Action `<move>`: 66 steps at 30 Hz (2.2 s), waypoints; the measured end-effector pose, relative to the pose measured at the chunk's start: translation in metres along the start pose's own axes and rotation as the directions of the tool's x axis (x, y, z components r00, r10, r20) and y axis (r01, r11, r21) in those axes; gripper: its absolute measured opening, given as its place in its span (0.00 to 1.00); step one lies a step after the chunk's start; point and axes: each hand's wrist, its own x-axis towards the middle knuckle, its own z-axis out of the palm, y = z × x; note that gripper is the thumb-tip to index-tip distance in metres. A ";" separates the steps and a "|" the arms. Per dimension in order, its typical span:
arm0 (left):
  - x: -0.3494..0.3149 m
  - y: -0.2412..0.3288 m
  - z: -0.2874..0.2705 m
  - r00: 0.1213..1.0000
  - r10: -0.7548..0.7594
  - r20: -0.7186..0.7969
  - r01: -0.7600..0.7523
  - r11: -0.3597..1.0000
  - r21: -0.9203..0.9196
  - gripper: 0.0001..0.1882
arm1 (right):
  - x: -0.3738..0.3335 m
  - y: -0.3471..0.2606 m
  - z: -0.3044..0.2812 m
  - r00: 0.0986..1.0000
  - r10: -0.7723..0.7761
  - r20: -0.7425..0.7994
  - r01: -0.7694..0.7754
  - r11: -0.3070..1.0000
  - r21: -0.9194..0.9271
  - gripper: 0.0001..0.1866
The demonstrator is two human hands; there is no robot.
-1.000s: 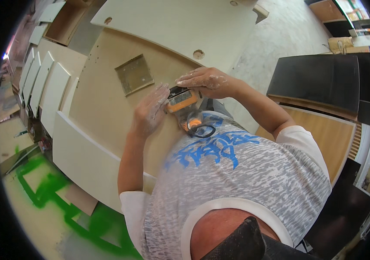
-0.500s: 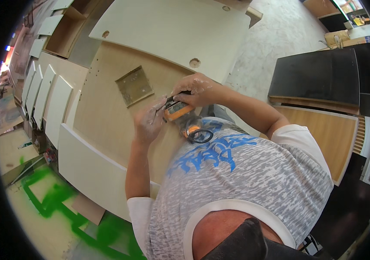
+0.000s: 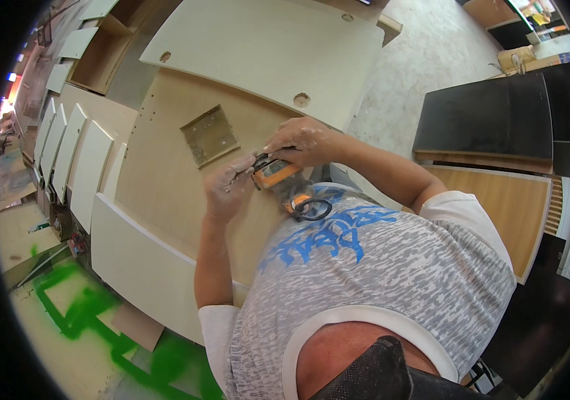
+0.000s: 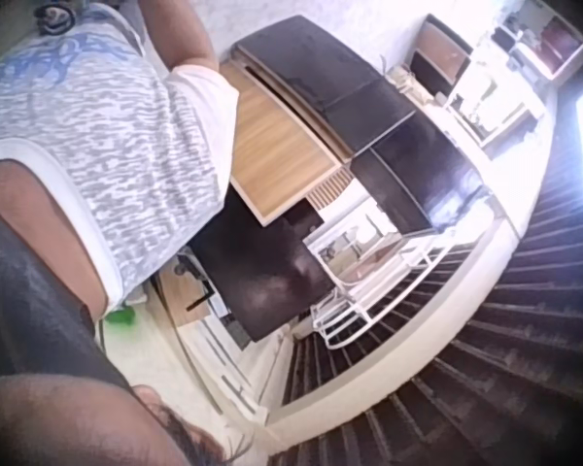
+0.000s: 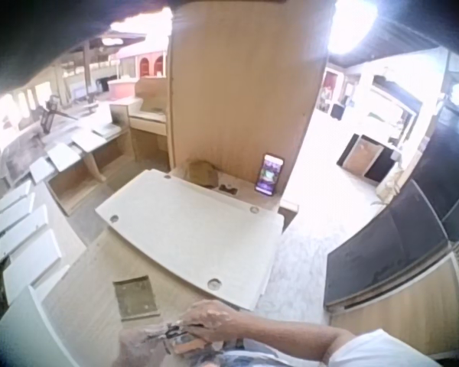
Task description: Sanding the surface of wooden cabinet doors using an orbital power sander.
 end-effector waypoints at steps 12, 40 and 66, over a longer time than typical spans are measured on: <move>-0.003 0.018 -0.003 0.985 0.157 0.077 -0.171 0.953 0.249 0.15 | 0.006 0.004 0.007 0.999 -0.039 0.020 0.040 0.999 -0.024 0.09; 0.010 0.044 0.017 0.972 0.138 0.191 -0.218 0.839 0.498 0.39 | -0.007 0.005 -0.005 0.997 -0.070 0.016 0.071 0.992 -0.104 0.09; 0.023 0.058 0.020 0.962 0.069 0.265 -0.192 0.861 0.471 0.33 | -0.017 0.012 -0.014 0.999 -0.029 -0.045 0.028 0.999 -0.032 0.08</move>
